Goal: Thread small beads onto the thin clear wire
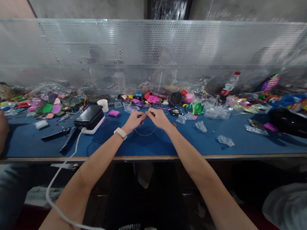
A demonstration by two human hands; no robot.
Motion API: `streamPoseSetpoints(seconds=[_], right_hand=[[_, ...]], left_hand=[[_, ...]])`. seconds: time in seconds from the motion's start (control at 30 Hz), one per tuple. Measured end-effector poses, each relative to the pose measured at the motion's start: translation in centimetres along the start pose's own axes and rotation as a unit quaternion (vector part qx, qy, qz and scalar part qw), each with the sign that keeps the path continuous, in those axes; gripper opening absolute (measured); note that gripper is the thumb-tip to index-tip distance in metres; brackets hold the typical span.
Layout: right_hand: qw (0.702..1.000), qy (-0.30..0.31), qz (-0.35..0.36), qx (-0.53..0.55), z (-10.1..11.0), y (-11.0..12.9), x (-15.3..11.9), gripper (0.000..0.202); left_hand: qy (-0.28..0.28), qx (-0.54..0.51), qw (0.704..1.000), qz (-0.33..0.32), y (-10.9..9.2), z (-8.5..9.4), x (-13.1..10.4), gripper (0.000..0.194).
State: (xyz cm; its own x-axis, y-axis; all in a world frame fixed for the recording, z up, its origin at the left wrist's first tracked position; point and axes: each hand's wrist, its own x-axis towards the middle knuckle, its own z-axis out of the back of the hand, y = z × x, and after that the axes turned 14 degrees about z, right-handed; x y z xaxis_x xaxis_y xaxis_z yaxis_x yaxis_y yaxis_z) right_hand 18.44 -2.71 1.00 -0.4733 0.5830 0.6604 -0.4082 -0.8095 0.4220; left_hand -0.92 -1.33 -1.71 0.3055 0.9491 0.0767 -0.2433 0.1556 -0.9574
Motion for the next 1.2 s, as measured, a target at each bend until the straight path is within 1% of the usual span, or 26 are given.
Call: streamPoseSetpoints(seconds=[0.13, 0.23, 0.3, 0.4, 0.43, 0.5, 0.57, 0.63, 0.73, 0.8, 0.9, 1.0, 1.1, 1.2], right_hand=[[1.000, -0.011, -0.004, -0.002, 0.1, 0.3, 0.0, 0.053], [1.000, -0.017, -0.020, 0.017, 0.1, 0.3, 0.0, 0.058], [0.997, -0.018, -0.050, 0.058, 0.2, 0.1, 0.0, 0.060], [0.984, -0.014, -0.115, 0.138, 0.2, -0.3, 0.0, 0.062], [0.980, -0.013, -0.128, 0.154, 0.2, -0.4, 0.0, 0.062], [0.979, -0.017, -0.127, 0.160, 0.2, -0.5, -0.1, 0.060], [0.985, -0.022, -0.095, 0.140, 0.2, -0.4, -0.1, 0.055], [0.991, -0.019, -0.056, 0.117, 0.2, -0.3, -0.1, 0.047], [0.995, -0.007, -0.021, 0.101, 0.1, -0.2, -0.2, 0.034], [0.995, -0.006, -0.023, 0.097, 0.0, -0.3, -0.2, 0.030], [0.993, -0.020, -0.047, 0.102, -0.1, -0.7, -0.2, 0.031], [0.983, -0.029, -0.084, 0.158, -0.3, -1.1, -0.2, 0.035], [0.955, -0.032, -0.151, 0.255, -0.3, -1.5, -0.1, 0.040], [0.924, -0.026, -0.217, 0.315, -0.2, -1.8, 0.0, 0.044]], left_hand=[[-0.016, 0.013, 0.999, -0.028, -0.3, 0.1, -0.2, 0.037], [-0.027, 0.042, 0.996, -0.072, -0.6, 0.2, -0.4, 0.034], [-0.043, 0.065, 0.991, -0.108, -0.9, 0.2, -0.6, 0.030], [-0.078, 0.104, 0.980, -0.152, -1.3, -0.1, -0.7, 0.025], [-0.084, 0.108, 0.978, -0.155, -1.3, -0.1, -0.8, 0.023], [-0.082, 0.096, 0.983, -0.133, -1.3, -0.2, -0.7, 0.023], [-0.079, 0.072, 0.990, -0.093, -1.1, -0.2, -0.5, 0.024], [-0.085, 0.057, 0.992, -0.067, -0.9, -0.1, -0.4, 0.023], [-0.091, 0.050, 0.993, -0.060, -0.7, 0.2, -0.2, 0.023], [-0.098, 0.068, 0.990, -0.074, -0.6, 0.2, -0.2, 0.022], [-0.125, 0.127, 0.975, -0.130, -0.6, 0.1, -0.4, 0.021], [-0.149, 0.202, 0.948, -0.194, -0.6, 0.1, -0.5, 0.020], [-0.159, 0.268, 0.922, -0.232, -0.5, 0.3, -0.6, 0.022], [-0.151, 0.339, 0.898, -0.238, -0.5, 0.3, -1.0, 0.026]])
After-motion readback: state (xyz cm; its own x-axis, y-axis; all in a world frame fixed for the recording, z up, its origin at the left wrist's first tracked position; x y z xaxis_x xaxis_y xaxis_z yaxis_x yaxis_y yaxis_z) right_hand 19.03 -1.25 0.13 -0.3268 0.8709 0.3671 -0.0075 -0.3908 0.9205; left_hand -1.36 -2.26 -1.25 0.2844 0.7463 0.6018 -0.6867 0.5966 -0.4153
